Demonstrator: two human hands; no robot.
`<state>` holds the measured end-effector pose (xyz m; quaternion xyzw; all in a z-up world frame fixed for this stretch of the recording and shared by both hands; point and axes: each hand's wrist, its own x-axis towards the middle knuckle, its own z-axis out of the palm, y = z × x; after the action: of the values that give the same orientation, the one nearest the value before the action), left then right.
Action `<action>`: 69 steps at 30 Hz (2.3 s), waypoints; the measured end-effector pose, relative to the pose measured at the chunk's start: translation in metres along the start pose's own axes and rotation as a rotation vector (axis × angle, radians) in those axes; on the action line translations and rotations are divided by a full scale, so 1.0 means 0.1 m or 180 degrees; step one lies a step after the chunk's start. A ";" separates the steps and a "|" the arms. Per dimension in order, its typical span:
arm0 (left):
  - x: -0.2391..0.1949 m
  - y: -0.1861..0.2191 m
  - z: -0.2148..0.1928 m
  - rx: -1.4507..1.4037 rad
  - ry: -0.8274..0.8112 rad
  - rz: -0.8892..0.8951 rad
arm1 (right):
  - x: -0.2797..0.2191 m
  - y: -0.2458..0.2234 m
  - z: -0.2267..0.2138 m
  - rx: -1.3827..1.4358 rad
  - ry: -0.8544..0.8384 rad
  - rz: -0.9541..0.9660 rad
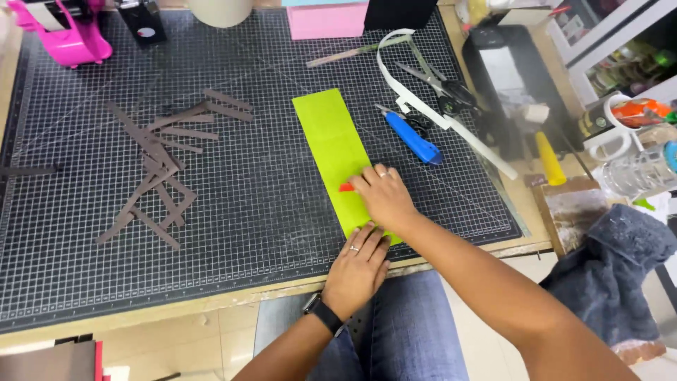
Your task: Assembling paper craft components by applying glue with a roller and spreading it with a scraper
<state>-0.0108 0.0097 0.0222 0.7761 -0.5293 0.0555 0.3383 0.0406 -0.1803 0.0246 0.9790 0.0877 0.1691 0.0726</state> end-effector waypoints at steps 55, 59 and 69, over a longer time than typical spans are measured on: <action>-0.36 0.00 -0.21 0.0190 0.0216 0.0034 | -0.10 0.16 -0.03 0.0181 -0.0227 0.0183; -0.34 -0.04 -0.20 0.0232 0.0254 0.0014 | -0.42 -0.09 -0.36 0.0374 -0.0228 -0.0276; -0.37 -0.03 -0.19 0.0205 0.0250 -0.0025 | -0.12 -0.10 -0.13 0.0063 -0.0014 -0.0026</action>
<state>-0.0188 0.0505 0.0188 0.7859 -0.5104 0.1017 0.3339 0.0233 -0.1714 0.0312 0.9797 0.0932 0.1658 0.0638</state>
